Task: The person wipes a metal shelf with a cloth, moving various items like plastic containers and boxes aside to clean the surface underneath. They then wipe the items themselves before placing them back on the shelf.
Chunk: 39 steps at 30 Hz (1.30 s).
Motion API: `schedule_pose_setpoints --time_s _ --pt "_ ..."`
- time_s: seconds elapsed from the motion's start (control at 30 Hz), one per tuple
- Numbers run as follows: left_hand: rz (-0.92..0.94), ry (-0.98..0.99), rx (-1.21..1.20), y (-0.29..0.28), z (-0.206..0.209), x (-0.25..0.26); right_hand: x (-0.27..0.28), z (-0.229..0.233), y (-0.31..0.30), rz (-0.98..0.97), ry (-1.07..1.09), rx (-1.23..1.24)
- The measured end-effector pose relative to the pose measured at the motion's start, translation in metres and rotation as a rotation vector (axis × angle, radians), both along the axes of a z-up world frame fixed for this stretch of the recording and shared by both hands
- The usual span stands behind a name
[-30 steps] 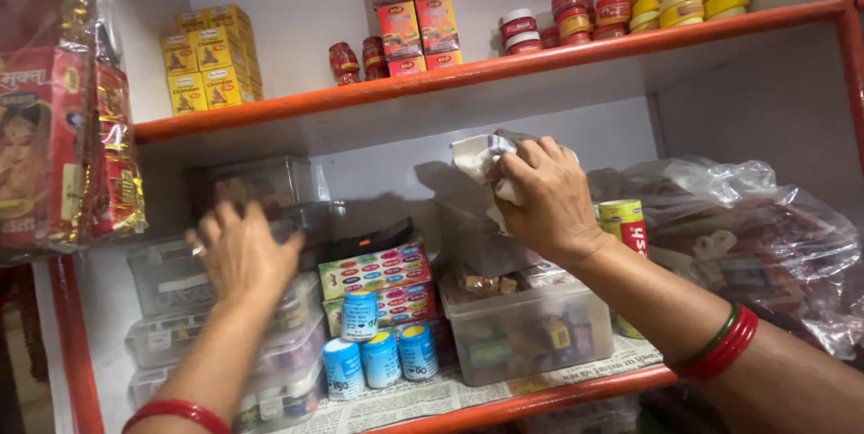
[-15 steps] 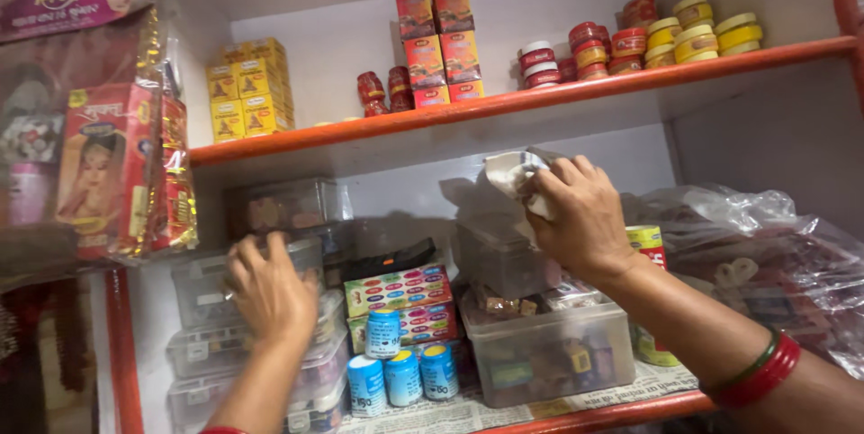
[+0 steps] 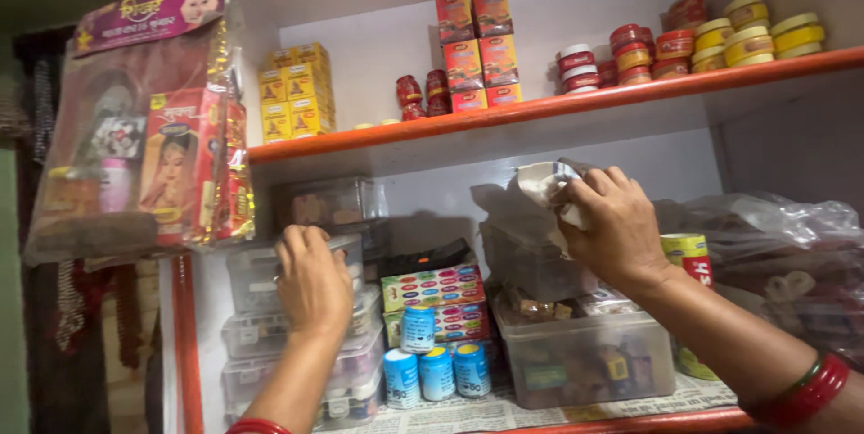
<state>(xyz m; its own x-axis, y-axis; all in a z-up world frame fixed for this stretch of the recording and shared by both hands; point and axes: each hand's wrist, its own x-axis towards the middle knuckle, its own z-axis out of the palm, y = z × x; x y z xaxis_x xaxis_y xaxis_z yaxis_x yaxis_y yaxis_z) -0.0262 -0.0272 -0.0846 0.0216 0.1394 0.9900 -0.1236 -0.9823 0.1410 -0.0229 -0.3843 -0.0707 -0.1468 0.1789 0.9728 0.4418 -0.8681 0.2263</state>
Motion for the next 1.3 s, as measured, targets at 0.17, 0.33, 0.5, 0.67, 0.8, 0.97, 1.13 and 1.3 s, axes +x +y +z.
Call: schedule_pose_setpoints --time_s 0.17,0.33,0.5,0.67,0.8,0.97,1.13,1.3 --pt "-0.055 -0.009 0.033 0.006 0.003 -0.011 0.003 0.003 0.014 0.018 -0.027 -0.011" --pt "0.002 0.072 0.033 0.01 0.004 -0.022 0.003 0.004 0.033 0.073 -0.057 -0.041" --pt "0.388 0.175 0.194 -0.012 0.0 -0.021 0.002 0.007 0.053 0.109 -0.084 -0.049" --pt "0.682 0.409 0.318 -0.024 0.009 -0.017 0.001 0.008 0.068 0.128 -0.093 -0.052" --pt "0.746 0.476 0.346 -0.025 0.012 -0.016 0.003 0.005 0.074 0.121 -0.072 -0.045" --pt "0.732 0.461 0.265 -0.024 0.012 -0.021 0.002 0.004 0.077 0.125 -0.074 -0.036" --pt "0.6 0.448 0.048 -0.012 0.004 -0.034 -0.001 0.003 0.076 0.104 -0.09 -0.02" --pt "0.369 0.361 -0.025 -0.001 0.004 -0.043 -0.004 0.002 0.085 0.116 -0.074 -0.016"
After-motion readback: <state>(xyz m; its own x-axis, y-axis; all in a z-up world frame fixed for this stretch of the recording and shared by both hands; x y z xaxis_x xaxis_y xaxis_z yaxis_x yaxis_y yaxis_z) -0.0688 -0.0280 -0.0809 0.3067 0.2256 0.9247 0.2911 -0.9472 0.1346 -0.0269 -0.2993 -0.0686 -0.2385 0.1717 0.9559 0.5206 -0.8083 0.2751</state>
